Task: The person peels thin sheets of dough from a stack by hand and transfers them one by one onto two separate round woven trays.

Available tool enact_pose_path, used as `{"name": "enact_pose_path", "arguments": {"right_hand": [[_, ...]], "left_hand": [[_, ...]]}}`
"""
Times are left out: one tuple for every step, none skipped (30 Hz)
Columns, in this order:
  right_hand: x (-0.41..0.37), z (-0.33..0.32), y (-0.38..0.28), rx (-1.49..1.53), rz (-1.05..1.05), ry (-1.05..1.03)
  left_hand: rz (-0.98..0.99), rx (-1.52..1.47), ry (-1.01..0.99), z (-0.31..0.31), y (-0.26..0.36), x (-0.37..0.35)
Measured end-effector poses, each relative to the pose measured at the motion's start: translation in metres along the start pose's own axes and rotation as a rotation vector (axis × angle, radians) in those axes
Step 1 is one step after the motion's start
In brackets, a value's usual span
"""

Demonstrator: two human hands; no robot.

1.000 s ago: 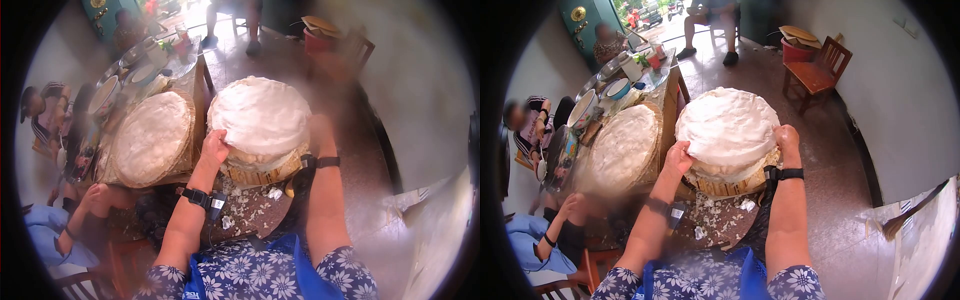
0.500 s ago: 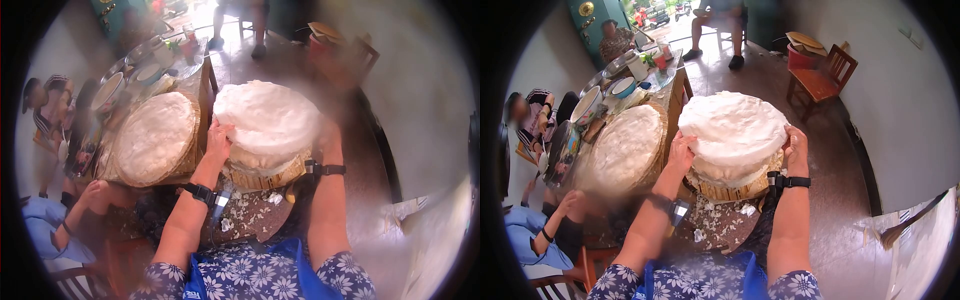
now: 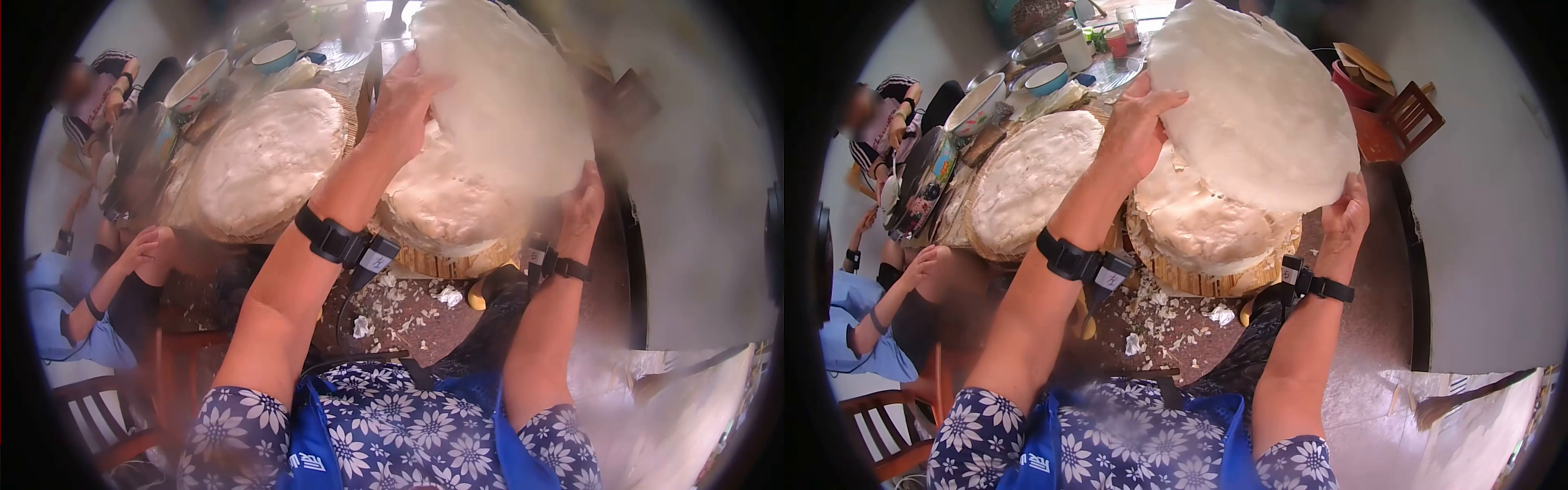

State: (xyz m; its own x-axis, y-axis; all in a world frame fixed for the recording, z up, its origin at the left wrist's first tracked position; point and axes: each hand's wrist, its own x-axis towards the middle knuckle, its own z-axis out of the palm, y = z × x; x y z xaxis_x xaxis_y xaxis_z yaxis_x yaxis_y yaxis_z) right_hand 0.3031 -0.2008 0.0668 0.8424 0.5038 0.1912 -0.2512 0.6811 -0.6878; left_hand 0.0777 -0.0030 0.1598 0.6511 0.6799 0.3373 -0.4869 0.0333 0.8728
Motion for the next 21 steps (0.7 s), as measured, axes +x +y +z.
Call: {"name": "enact_pose_path", "arguments": {"right_hand": [[0.008, -0.006, 0.004, 0.104, 0.05, 0.027], [0.011, -0.013, 0.009, 0.053, 0.056, 0.088], [0.012, -0.015, 0.012, 0.003, 0.061, 0.148], [0.014, -0.018, 0.016, -0.047, 0.066, 0.209], [0.02, -0.029, 0.024, -0.057, 0.107, 0.18], [0.029, -0.046, 0.034, -0.067, 0.149, 0.15], [0.035, -0.057, 0.043, -0.078, 0.19, 0.119], [0.036, -0.061, 0.05, -0.123, 0.192, 0.126], [0.037, -0.068, 0.059, -0.145, 0.198, 0.138], [0.037, -0.072, 0.066, -0.167, 0.204, 0.148], [0.038, -0.077, 0.069, -0.188, 0.21, 0.159], [0.033, -0.075, 0.071, -0.235, 0.193, 0.18], [0.029, -0.072, 0.072, -0.267, 0.192, 0.187], [0.026, -0.07, 0.073, -0.298, 0.19, 0.196], [0.023, -0.068, 0.074, -0.33, 0.187, 0.206], [0.022, -0.065, 0.074, -0.342, 0.181, 0.223], [0.021, -0.062, 0.074, -0.344, 0.177, 0.23], [0.02, -0.06, 0.074, -0.345, 0.173, 0.237], [0.02, -0.057, 0.073, -0.345, 0.17, 0.246], [0.021, -0.058, 0.074, -0.354, 0.156, 0.233], [0.025, -0.067, 0.079, -0.364, 0.143, 0.22]], "left_hand": [[-0.046, -0.032, 0.069, -0.001, 0.001, -0.011], [-0.091, -0.065, 0.136, -0.003, 0.002, -0.023], [-0.149, -0.06, 0.199, -0.01, -0.005, -0.035], [-0.204, -0.054, 0.261, -0.021, -0.018, -0.048], [-0.261, -0.082, 0.292, -0.029, -0.031, -0.06], [-0.317, -0.11, 0.324, -0.037, -0.045, -0.073], [-0.408, -0.075, 0.352, -0.049, -0.063, -0.083], [-0.498, -0.04, 0.379, -0.059, -0.08, -0.093], [-0.545, -0.001, 0.381, -0.065, -0.093, -0.101], [-0.591, 0.037, 0.384, -0.069, -0.104, -0.108], [-0.635, 0.076, 0.386, -0.074, -0.113, -0.112], [-0.655, 0.088, 0.387, -0.077, -0.118, -0.113], [-0.676, 0.102, 0.389, -0.081, -0.123, -0.114], [-0.698, 0.116, 0.39, -0.085, -0.128, -0.114], [-0.688, 0.123, 0.402, -0.083, -0.125, -0.113], [-0.679, 0.13, 0.413, -0.082, -0.122, -0.113], [-0.668, 0.139, 0.424, -0.08, -0.118, -0.112], [-0.678, 0.138, 0.433, -0.08, -0.117, -0.112], [-0.689, 0.137, 0.442, -0.082, -0.116, -0.112], [-0.701, 0.137, 0.453, -0.083, -0.116, -0.114], [-0.701, 0.144, 0.459, -0.084, -0.117, -0.115]]}}
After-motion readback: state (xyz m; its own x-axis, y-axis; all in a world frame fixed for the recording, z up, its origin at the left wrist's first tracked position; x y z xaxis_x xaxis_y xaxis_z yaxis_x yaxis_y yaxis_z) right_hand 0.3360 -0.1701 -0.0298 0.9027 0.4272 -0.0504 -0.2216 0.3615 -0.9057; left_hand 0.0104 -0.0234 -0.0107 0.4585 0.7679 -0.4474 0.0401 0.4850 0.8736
